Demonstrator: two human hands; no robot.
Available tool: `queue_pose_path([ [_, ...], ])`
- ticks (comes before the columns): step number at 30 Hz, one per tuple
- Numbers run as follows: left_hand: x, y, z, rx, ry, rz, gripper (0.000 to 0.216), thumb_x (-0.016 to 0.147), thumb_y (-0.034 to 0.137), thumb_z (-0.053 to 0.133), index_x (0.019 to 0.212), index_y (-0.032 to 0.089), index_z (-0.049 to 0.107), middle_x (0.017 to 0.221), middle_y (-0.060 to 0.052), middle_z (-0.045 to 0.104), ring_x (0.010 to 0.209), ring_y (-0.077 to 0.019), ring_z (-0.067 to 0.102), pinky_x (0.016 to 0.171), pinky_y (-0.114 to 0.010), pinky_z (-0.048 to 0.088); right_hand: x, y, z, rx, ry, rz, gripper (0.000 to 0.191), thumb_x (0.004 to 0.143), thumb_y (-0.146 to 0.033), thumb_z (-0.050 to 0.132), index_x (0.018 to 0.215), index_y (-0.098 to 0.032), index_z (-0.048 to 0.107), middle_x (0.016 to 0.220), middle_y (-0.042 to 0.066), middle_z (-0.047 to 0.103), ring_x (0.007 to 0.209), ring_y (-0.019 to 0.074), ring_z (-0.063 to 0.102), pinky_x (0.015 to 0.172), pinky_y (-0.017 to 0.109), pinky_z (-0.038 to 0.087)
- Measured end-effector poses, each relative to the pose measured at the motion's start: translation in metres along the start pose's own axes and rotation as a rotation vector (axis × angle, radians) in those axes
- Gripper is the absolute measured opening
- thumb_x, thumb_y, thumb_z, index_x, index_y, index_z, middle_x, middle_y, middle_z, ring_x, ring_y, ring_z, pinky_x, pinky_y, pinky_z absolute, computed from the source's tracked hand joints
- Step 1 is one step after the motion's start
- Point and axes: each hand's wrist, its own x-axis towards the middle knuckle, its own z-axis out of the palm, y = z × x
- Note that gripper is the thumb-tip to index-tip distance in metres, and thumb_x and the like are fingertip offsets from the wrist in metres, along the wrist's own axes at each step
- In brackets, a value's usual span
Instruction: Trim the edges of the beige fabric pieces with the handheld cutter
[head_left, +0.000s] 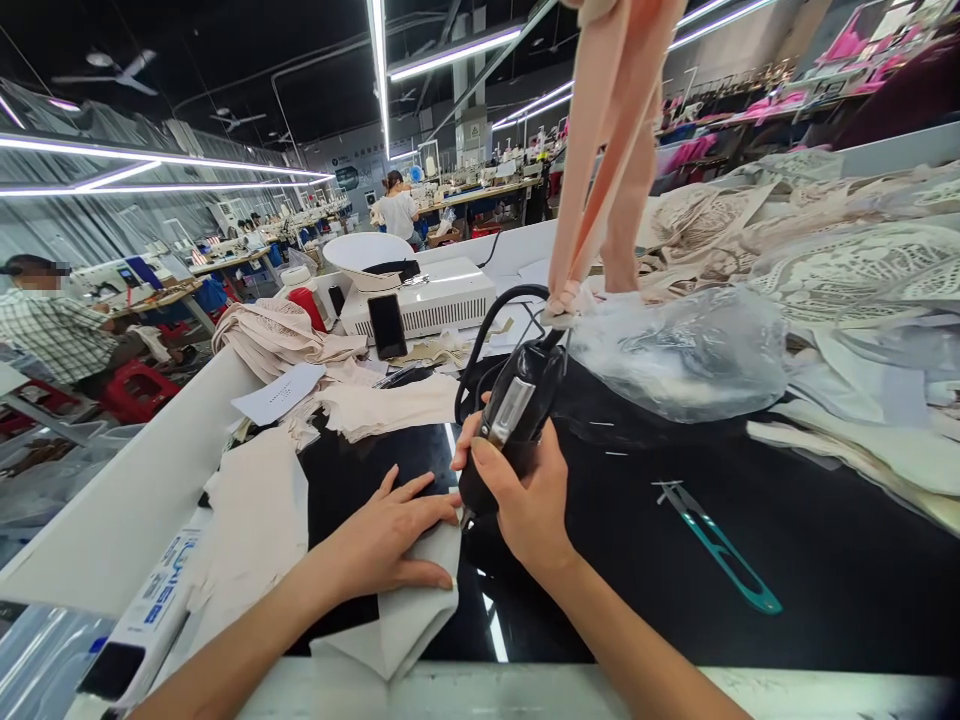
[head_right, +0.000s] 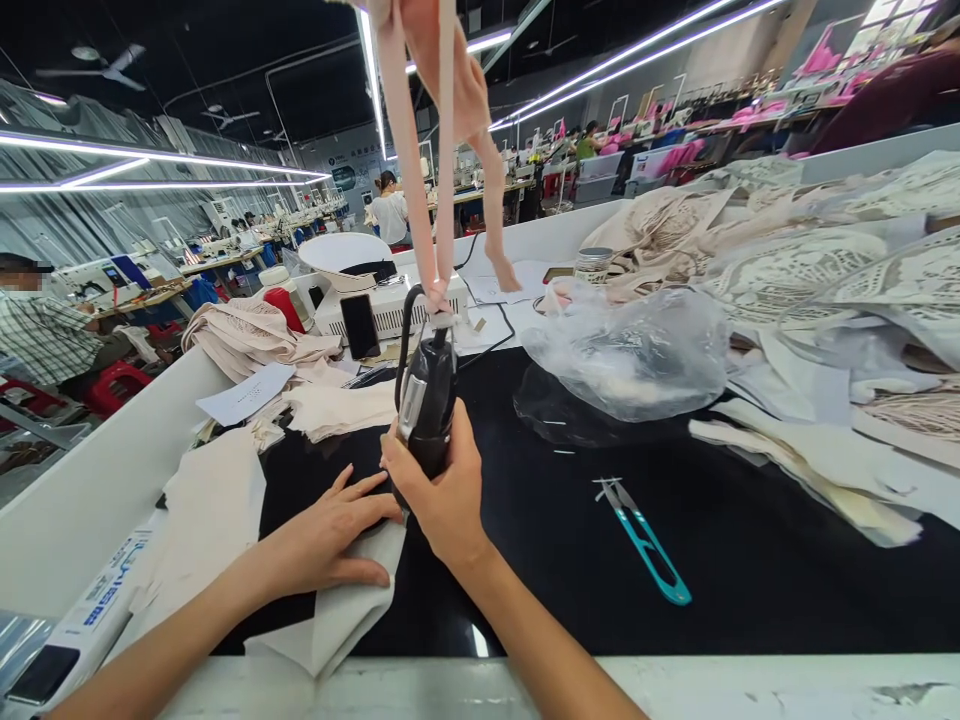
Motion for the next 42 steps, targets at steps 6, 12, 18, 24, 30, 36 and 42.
queue_pose_path([
  [6,0.001,0.001,-0.002,0.015,-0.011,-0.007,0.059,0.095,0.046,0.093,0.143,0.026,0.065,0.167,-0.017,0.061,0.170,-0.0428,0.036,0.129,-0.089,0.022,-0.003,0.000,0.001,-0.009,-0.006,0.012,0.024,0.089,-0.037,0.083,0.099,-0.027,0.064,0.082,-0.006,0.074,0.060,0.0135,0.068,0.063,0.029,0.062],
  [12,0.002,0.003,-0.005,0.013,-0.038,-0.012,0.060,0.095,0.048,0.093,0.143,0.025,0.066,0.166,-0.017,0.062,0.170,-0.0432,0.035,0.129,-0.090,0.019,-0.007,-0.003,0.001,0.000,-0.016,0.025,0.026,0.090,-0.043,0.083,0.102,-0.027,0.067,0.084,-0.005,0.073,0.062,0.0138,0.066,0.064,0.030,0.062],
  [18,0.004,0.004,-0.010,-0.007,-0.039,-0.006,0.069,0.093,0.045,0.095,0.152,0.027,0.064,0.171,-0.017,0.056,0.168,-0.0440,0.039,0.129,-0.091,0.017,-0.016,0.000,0.000,-0.002,-0.043,0.034,0.027,0.089,-0.044,0.085,0.103,-0.028,0.068,0.085,-0.003,0.073,0.066,0.0157,0.068,0.066,0.032,0.062],
  [24,0.007,0.003,-0.014,-0.035,-0.095,-0.035,0.072,0.093,0.043,0.096,0.155,0.029,0.063,0.173,-0.016,0.054,0.168,-0.0444,0.039,0.132,-0.087,0.013,-0.019,-0.003,0.000,0.029,-0.046,0.063,0.030,0.091,-0.045,0.085,0.111,-0.029,0.068,0.089,-0.002,0.077,0.071,0.0181,0.074,0.070,0.035,0.067],
  [30,0.007,0.001,-0.013,-0.039,-0.096,-0.017,0.081,0.094,0.046,0.095,0.163,0.030,0.056,0.173,-0.015,0.054,0.171,-0.0438,0.032,0.132,-0.088,0.011,-0.027,-0.004,0.000,0.092,-0.042,0.121,0.046,0.087,-0.050,0.090,0.119,-0.030,0.065,0.104,0.003,0.082,0.090,0.0243,0.080,0.088,0.044,0.070],
  [36,0.007,-0.002,-0.010,-0.025,-0.085,0.006,0.089,0.096,0.048,0.092,0.171,0.030,0.047,0.175,-0.018,0.052,0.172,-0.0435,0.030,0.132,-0.089,0.013,-0.032,-0.001,-0.002,0.099,-0.059,0.132,0.047,0.087,-0.048,0.090,0.121,-0.030,0.063,0.105,0.002,0.082,0.090,0.0246,0.081,0.089,0.046,0.070],
  [42,0.007,-0.003,-0.009,-0.002,-0.079,0.018,0.087,0.097,0.050,0.092,0.169,0.028,0.049,0.177,-0.019,0.047,0.172,-0.0436,0.032,0.132,-0.089,0.015,-0.034,-0.002,-0.002,0.039,-0.044,0.077,0.044,0.088,-0.044,0.089,0.122,-0.029,0.065,0.101,0.002,0.079,0.092,0.0247,0.080,0.086,0.044,0.070],
])
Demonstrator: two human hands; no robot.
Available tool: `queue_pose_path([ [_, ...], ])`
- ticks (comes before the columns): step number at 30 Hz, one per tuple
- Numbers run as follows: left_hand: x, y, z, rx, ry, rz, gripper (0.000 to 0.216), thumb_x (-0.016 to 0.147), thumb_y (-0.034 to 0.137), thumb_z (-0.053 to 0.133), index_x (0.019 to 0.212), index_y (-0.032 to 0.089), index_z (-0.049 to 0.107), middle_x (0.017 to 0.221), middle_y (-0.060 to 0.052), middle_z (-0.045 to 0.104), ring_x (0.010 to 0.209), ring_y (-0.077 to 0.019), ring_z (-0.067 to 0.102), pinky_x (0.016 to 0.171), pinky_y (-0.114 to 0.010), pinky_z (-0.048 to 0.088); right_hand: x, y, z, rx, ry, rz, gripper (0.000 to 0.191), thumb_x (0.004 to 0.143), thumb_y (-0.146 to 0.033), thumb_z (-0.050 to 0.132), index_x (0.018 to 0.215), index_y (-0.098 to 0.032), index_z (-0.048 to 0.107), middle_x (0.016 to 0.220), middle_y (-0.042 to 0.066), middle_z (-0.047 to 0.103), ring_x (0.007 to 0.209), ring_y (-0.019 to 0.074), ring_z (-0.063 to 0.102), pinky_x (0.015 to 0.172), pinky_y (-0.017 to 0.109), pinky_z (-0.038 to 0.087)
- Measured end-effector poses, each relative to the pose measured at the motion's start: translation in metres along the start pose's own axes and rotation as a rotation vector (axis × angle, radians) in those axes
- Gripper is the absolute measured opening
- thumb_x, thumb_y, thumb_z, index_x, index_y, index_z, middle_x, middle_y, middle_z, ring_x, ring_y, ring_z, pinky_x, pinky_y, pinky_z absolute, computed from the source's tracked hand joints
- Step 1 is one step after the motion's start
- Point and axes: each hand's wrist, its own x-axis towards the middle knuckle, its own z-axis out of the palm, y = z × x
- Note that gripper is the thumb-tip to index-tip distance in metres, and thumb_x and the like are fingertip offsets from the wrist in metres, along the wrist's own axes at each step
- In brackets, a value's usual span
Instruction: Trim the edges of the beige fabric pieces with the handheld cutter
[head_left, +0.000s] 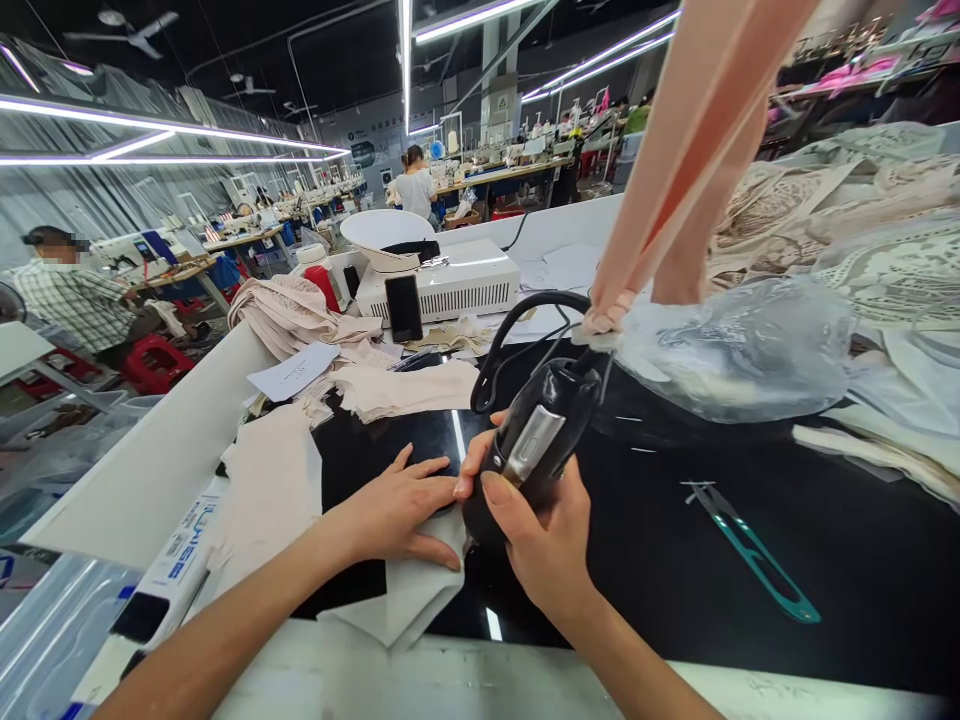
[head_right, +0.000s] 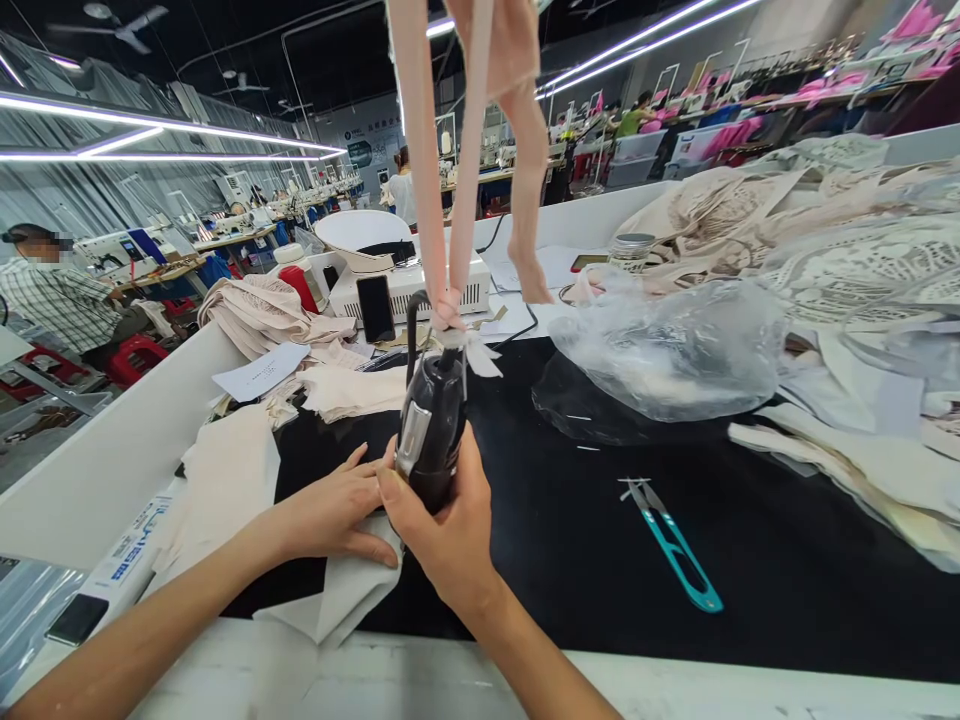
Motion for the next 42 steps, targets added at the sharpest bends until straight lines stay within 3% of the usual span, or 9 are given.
queue_pose_path([
  [5,0.002,-0.004,0.002,0.019,0.034,0.033,0.086,0.097,0.051,0.091,0.168,0.025,0.051,0.173,-0.021,0.053,0.169,-0.0439,0.037,0.131,-0.088,0.018,-0.001,0.002,0.000,-0.026,-0.018,0.028,0.039,0.090,-0.045,0.087,0.119,-0.030,0.066,0.100,0.001,0.079,0.093,0.0258,0.081,0.088,0.046,0.071],
  [9,-0.009,0.001,0.009,0.085,0.192,0.046,0.080,0.094,0.046,0.094,0.161,0.022,0.058,0.166,-0.022,0.060,0.161,-0.0415,0.051,0.130,-0.079,0.037,0.000,0.000,-0.001,-0.029,-0.022,0.014,0.037,0.089,-0.043,0.088,0.118,-0.031,0.067,0.101,0.002,0.082,0.090,0.0253,0.083,0.084,0.043,0.071],
  [13,-0.033,0.025,0.031,0.181,0.452,-0.034,0.021,0.108,0.028,0.079,0.127,0.019,0.072,0.126,-0.011,0.078,0.114,-0.0260,0.076,0.101,-0.042,0.066,0.002,-0.009,0.003,0.034,-0.055,-0.051,0.026,0.091,-0.033,0.086,0.112,-0.031,0.070,0.088,-0.003,0.079,0.069,0.0157,0.075,0.068,0.029,0.066],
  [17,-0.048,0.047,0.059,0.314,0.504,-0.021,0.007,0.113,0.017,0.063,0.109,0.019,0.069,0.098,-0.003,0.074,0.085,-0.0229,0.072,0.079,-0.036,0.065,0.007,-0.017,0.006,0.082,-0.064,-0.074,0.020,0.093,-0.032,0.086,0.107,-0.030,0.071,0.083,-0.004,0.076,0.063,0.0130,0.069,0.061,0.025,0.061],
  [20,-0.051,0.045,0.066,0.316,0.521,-0.011,0.014,0.116,0.014,0.055,0.116,0.018,0.068,0.104,-0.005,0.075,0.089,-0.0219,0.073,0.082,-0.033,0.064,0.011,-0.019,0.004,0.095,-0.048,-0.065,0.025,0.093,-0.033,0.088,0.111,-0.030,0.071,0.082,-0.004,0.075,0.062,0.0140,0.069,0.059,0.026,0.060],
  [23,-0.055,0.028,0.059,0.285,0.503,0.084,0.026,0.118,0.011,0.046,0.128,0.019,0.069,0.122,-0.008,0.079,0.113,-0.0220,0.076,0.105,-0.035,0.062,0.014,-0.021,-0.001,0.097,-0.029,-0.059,0.029,0.092,-0.033,0.089,0.114,-0.030,0.071,0.081,-0.004,0.076,0.061,0.0140,0.070,0.060,0.026,0.061],
  [28,-0.066,-0.001,0.042,0.182,0.329,0.183,0.026,0.121,0.019,0.052,0.132,0.026,0.074,0.143,-0.003,0.079,0.144,-0.0222,0.069,0.132,-0.039,0.045,0.013,-0.022,-0.015,0.068,-0.037,-0.026,0.033,0.092,-0.039,0.091,0.117,-0.030,0.072,0.081,-0.003,0.074,0.063,0.0178,0.071,0.061,0.032,0.063],
  [36,-0.046,0.004,0.033,0.154,0.494,0.058,0.038,0.107,-0.001,0.051,0.134,0.015,0.074,0.134,-0.013,0.080,0.124,-0.0218,0.078,0.107,-0.030,0.064,0.016,-0.021,-0.015,0.029,-0.065,-0.044,0.035,0.090,-0.050,0.094,0.112,-0.032,0.074,0.077,-0.004,0.072,0.060,0.0185,0.068,0.059,0.034,0.063],
  [42,-0.029,0.000,0.037,0.207,0.492,0.028,0.028,0.111,0.004,0.054,0.129,0.012,0.074,0.133,-0.015,0.078,0.125,-0.0242,0.076,0.108,-0.033,0.065,0.017,-0.021,-0.021,0.003,-0.087,-0.028,0.033,0.092,-0.047,0.093,0.114,-0.032,0.074,0.078,-0.002,0.073,0.062,0.0192,0.069,0.062,0.036,0.066],
])
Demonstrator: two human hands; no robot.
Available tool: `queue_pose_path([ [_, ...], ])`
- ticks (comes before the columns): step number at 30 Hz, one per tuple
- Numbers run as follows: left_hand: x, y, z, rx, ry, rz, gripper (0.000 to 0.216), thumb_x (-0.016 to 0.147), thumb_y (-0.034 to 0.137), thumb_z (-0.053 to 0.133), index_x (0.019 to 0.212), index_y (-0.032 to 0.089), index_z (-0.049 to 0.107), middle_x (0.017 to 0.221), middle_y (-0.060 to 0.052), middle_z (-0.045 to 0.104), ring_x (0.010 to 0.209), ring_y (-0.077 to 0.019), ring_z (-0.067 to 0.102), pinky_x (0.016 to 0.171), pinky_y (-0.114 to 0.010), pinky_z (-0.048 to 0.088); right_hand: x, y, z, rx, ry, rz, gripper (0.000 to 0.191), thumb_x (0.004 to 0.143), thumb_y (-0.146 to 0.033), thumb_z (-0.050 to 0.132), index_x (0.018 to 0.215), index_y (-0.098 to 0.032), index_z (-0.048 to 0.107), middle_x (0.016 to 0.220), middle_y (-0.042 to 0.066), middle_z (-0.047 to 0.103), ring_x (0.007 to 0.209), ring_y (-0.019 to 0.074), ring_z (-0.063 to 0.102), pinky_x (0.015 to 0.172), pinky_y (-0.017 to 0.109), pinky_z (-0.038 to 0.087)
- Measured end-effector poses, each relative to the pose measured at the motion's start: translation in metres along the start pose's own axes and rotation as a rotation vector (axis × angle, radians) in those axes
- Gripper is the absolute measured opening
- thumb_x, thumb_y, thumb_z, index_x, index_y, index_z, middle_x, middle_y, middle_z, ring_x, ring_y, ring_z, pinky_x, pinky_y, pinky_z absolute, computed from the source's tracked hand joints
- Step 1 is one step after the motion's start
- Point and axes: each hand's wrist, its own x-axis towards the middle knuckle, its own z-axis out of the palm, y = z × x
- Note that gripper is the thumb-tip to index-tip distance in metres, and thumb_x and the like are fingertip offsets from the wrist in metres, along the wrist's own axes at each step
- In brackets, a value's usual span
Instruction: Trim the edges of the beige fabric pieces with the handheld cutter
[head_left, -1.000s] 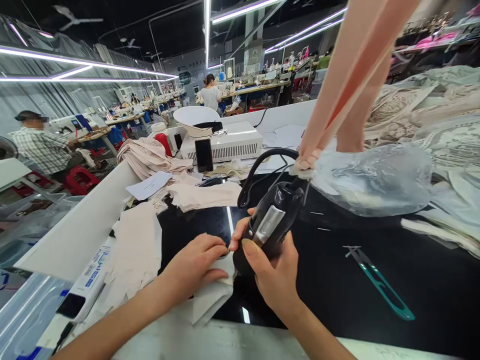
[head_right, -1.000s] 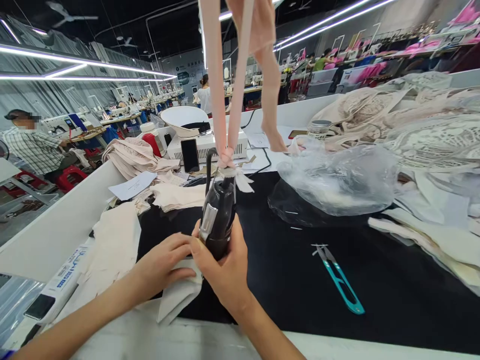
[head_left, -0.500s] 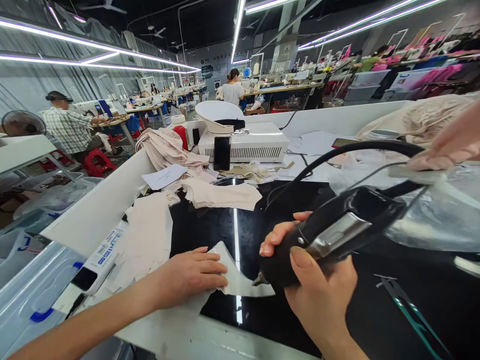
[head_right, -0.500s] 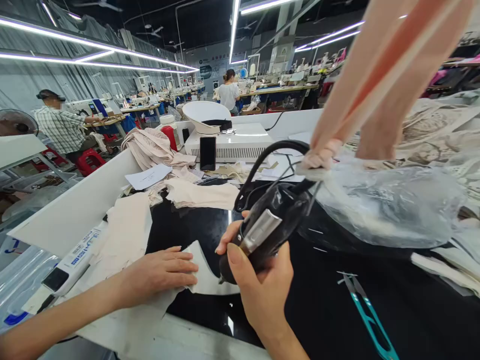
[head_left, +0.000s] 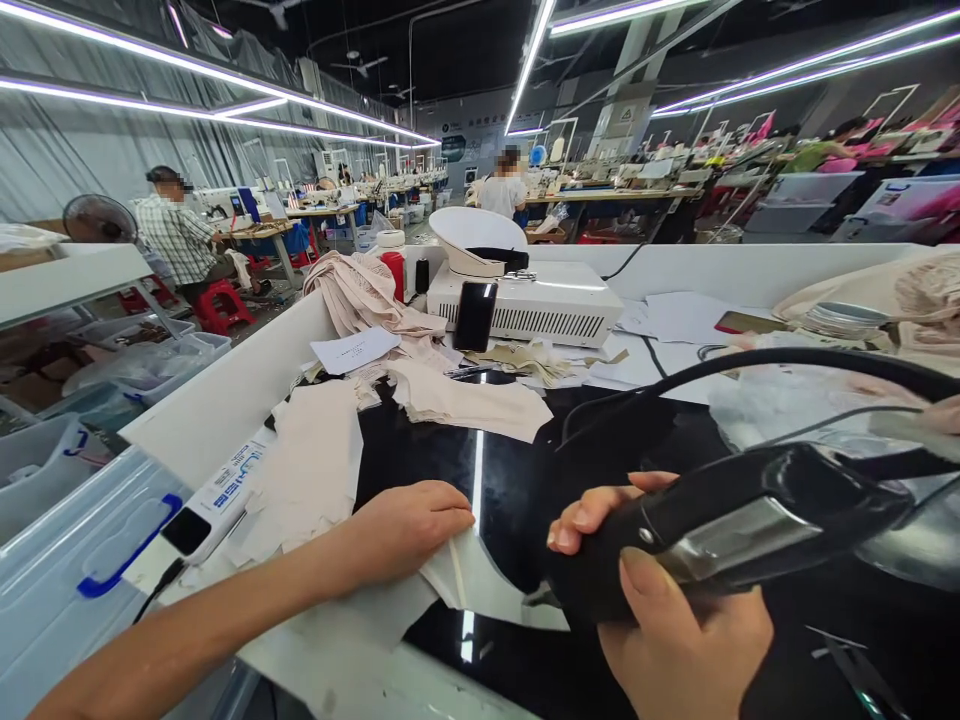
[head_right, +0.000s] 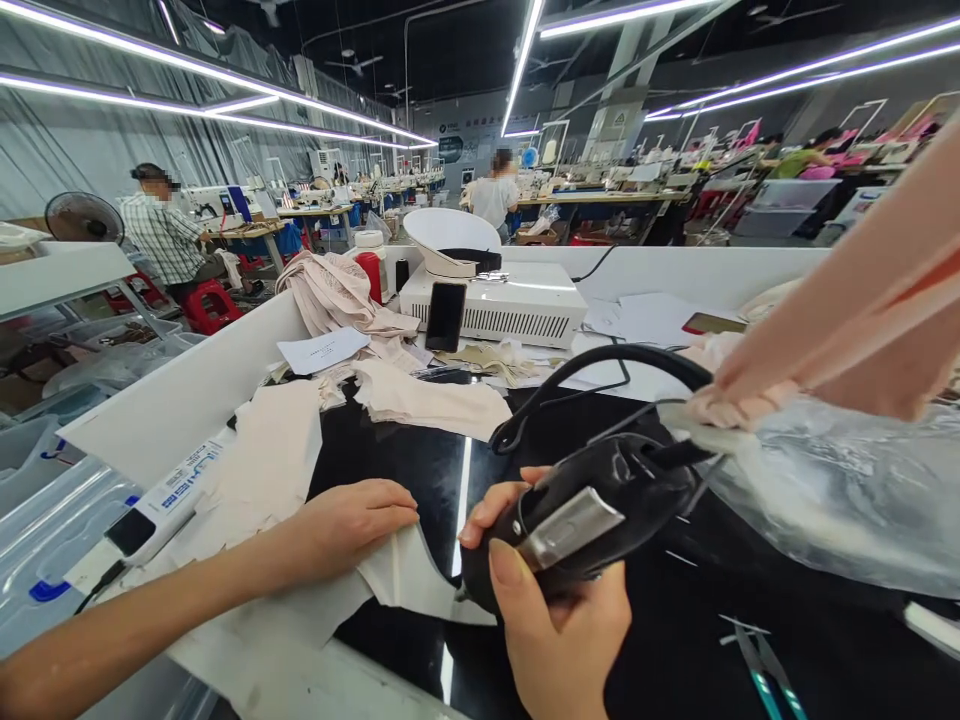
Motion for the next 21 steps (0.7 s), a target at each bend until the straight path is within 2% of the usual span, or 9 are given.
queue_pose_path([
  [4,-0.003,-0.004,0.007,0.014,-0.018,-0.008,0.026,0.111,0.006,0.054,0.126,0.013,0.074,0.131,-0.014,0.078,0.120,-0.0240,0.077,0.103,-0.033,0.066,-0.003,-0.006,-0.007,-0.027,0.002,0.009,0.035,0.089,-0.049,0.094,0.112,-0.032,0.073,0.075,-0.001,0.073,0.060,0.0218,0.069,0.059,0.039,0.066],
  [9,-0.011,-0.005,0.009,-0.014,0.024,0.003,0.026,0.114,0.010,0.052,0.127,0.014,0.074,0.131,-0.014,0.078,0.121,-0.0231,0.078,0.105,-0.032,0.065,-0.008,-0.010,-0.012,-0.020,-0.012,0.075,0.039,0.087,-0.048,0.096,0.114,-0.033,0.073,0.077,0.001,0.074,0.065,0.0253,0.072,0.063,0.043,0.068],
  [13,-0.014,-0.004,0.009,-0.024,0.011,-0.006,0.027,0.114,0.011,0.053,0.131,0.016,0.074,0.135,-0.013,0.078,0.124,-0.0228,0.077,0.108,-0.031,0.064,-0.009,-0.010,-0.013,-0.023,-0.004,0.088,0.041,0.088,-0.050,0.096,0.117,-0.034,0.073,0.078,0.001,0.072,0.067,0.0257,0.071,0.063,0.044,0.068],
  [21,-0.018,-0.006,0.015,-0.029,0.014,0.023,0.031,0.114,0.010,0.052,0.137,0.015,0.073,0.139,-0.014,0.078,0.131,-0.0240,0.076,0.115,-0.034,0.062,-0.003,-0.008,-0.010,0.020,0.067,0.053,0.047,0.076,-0.055,0.102,0.108,-0.032,0.076,0.068,-0.002,0.068,0.053,0.0204,0.061,0.050,0.036,0.062],
])
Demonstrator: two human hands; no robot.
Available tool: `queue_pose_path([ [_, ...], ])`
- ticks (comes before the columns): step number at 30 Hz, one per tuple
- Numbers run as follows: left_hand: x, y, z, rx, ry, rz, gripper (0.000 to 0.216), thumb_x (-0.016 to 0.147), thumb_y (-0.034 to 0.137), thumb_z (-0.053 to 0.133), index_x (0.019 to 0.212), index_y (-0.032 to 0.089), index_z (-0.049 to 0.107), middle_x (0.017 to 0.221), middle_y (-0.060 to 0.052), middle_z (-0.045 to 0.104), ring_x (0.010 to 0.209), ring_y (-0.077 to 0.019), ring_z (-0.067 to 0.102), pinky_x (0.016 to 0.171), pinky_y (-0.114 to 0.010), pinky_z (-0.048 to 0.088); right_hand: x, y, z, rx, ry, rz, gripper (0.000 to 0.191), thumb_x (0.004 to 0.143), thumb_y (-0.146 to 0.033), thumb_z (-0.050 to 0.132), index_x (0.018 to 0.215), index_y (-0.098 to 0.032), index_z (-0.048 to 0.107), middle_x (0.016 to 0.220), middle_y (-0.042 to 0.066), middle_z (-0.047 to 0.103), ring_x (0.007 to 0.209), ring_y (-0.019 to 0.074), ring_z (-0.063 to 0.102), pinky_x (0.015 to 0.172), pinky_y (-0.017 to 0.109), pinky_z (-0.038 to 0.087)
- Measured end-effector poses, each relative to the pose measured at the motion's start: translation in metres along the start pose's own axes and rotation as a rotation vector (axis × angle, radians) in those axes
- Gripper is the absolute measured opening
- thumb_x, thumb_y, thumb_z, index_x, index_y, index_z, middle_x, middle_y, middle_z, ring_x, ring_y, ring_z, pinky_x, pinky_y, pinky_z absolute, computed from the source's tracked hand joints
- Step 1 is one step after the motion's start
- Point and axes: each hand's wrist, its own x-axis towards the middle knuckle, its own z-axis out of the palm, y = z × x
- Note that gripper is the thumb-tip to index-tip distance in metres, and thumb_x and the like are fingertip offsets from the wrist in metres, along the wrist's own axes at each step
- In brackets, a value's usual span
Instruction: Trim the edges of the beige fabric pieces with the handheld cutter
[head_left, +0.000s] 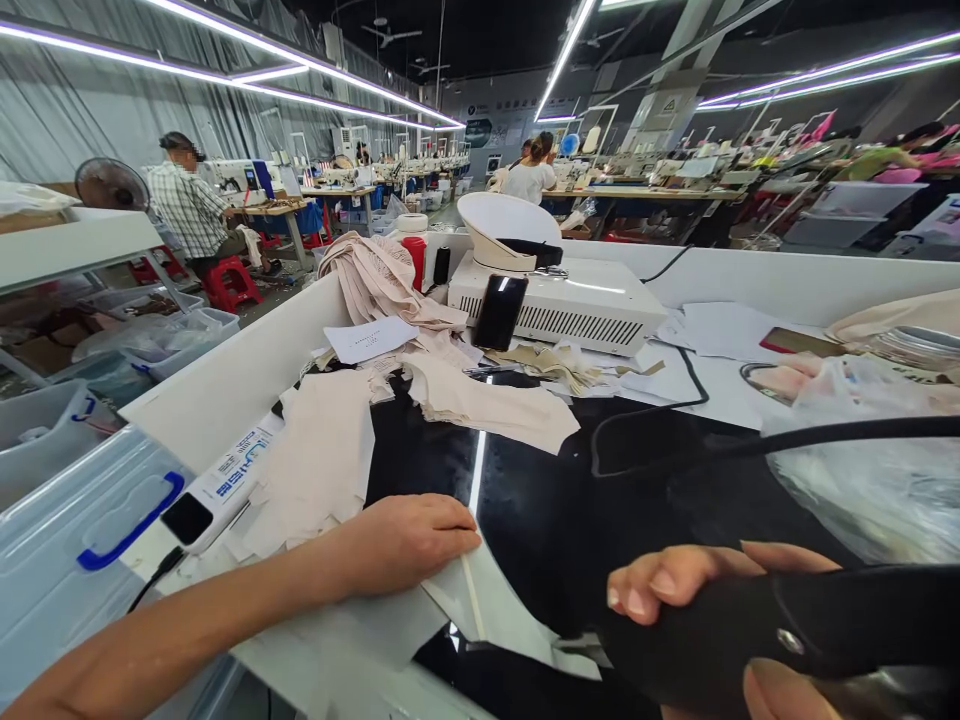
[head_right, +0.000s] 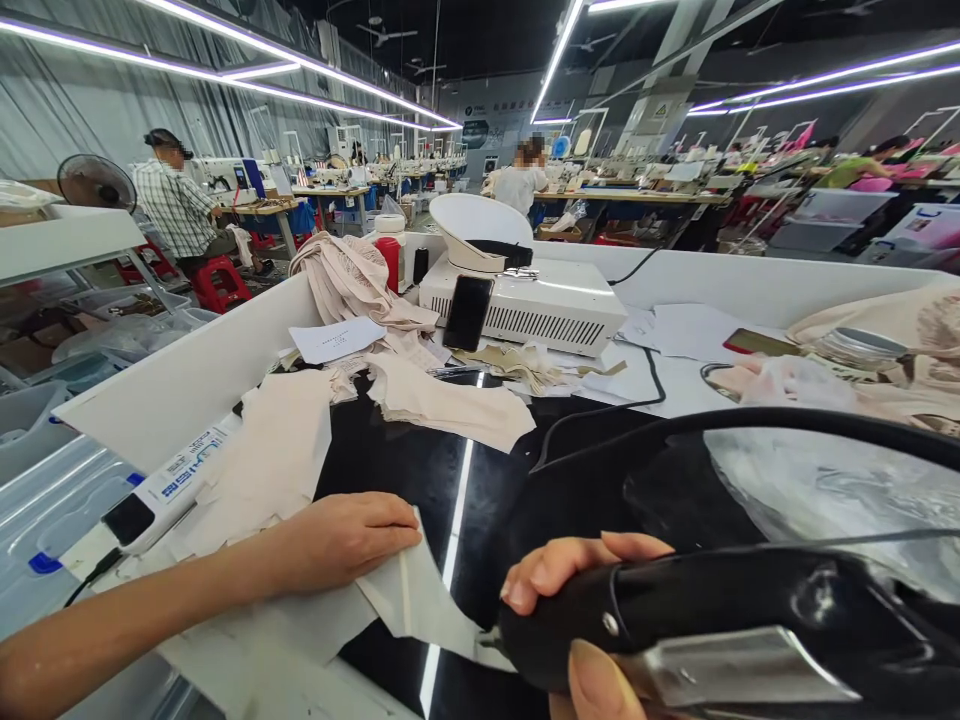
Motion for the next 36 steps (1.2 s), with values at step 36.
queue_pose_path([
  [36,0.000,0.006,0.000,-0.013,0.125,0.048,0.027,0.115,0.009,0.048,0.127,0.014,0.072,0.131,-0.013,0.078,0.122,-0.0209,0.078,0.109,-0.030,0.064,0.033,0.042,0.066,0.071,0.024,-0.128,0.033,0.089,-0.036,0.089,0.112,-0.029,0.067,0.075,-0.007,0.071,0.056,0.0180,0.068,0.058,0.034,0.059],
])
